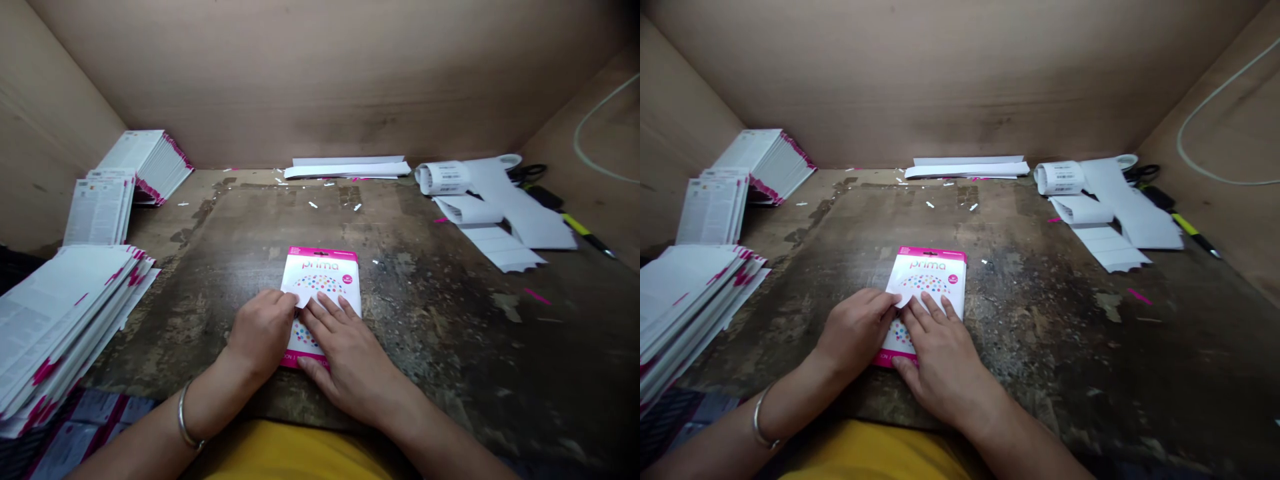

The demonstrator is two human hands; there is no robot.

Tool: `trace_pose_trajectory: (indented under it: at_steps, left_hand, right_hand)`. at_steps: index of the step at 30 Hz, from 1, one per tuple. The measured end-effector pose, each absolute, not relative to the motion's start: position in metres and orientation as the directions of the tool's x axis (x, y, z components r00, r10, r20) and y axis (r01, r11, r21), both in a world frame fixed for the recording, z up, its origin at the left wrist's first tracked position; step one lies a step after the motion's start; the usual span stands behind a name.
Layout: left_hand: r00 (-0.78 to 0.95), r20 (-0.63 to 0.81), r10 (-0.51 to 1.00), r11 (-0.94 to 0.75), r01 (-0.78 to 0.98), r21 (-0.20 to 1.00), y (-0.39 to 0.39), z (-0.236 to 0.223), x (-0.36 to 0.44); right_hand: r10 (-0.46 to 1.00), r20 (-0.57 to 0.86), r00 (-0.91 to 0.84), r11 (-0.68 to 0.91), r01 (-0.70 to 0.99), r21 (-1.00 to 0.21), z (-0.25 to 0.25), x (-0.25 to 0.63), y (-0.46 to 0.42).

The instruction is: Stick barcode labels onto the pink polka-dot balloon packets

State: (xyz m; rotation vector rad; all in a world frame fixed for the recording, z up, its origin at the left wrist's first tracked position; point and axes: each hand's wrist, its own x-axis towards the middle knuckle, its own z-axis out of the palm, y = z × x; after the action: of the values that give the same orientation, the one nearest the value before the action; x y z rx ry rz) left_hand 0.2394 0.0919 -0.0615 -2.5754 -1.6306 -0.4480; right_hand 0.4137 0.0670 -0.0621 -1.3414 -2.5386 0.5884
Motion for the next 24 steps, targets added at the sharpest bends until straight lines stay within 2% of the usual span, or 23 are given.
trace_pose_trajectory:
  at_steps: [2, 6, 12, 15, 20, 22, 24]
  left_hand:
    - [0.424, 0.253, 0.87, -0.453, 0.889, 0.069, 0.09, -0.06, 0.24]
    - [0.476, 0.238, 0.846, -0.505, 0.86, 0.075, 0.086, -0.057, 0.242]
    - [0.486, 0.049, 0.872, -0.488, 0.872, 0.029, 0.08, -0.049, 0.251]
    - [0.474, 0.096, 0.875, -0.476, 0.879, 0.007, 0.076, -0.052, 0.255]
    - [0.535, 0.132, 0.834, -0.533, 0.844, -0.056, 0.067, -0.068, 0.257]
    - [0.543, 0.157, 0.825, -0.549, 0.836, -0.004, 0.061, -0.068, 0.254]
    - [0.59, 0.162, 0.791, -0.61, 0.78, 0.14, 0.053, -0.063, 0.249]
  right_hand:
    - [0.827, 0.006, -0.563, 0.506, 0.739, -0.445, -0.062, 0.414, 0.067]
    - [0.817, 0.02, -0.576, 0.518, 0.719, -0.463, -0.063, 0.417, 0.066]
    - [0.868, 0.111, -0.484, 0.452, 0.678, -0.58, -0.067, 0.422, 0.064]
    - [0.873, 0.161, -0.46, 0.455, 0.651, -0.608, -0.069, 0.422, 0.063]
    - [0.828, 0.135, -0.544, 0.527, 0.673, -0.52, -0.071, 0.422, 0.064]
    - [0.824, 0.112, -0.556, 0.531, 0.687, -0.496, -0.071, 0.423, 0.065]
    - [0.823, 0.107, -0.558, 0.535, 0.697, -0.478, -0.071, 0.423, 0.066]
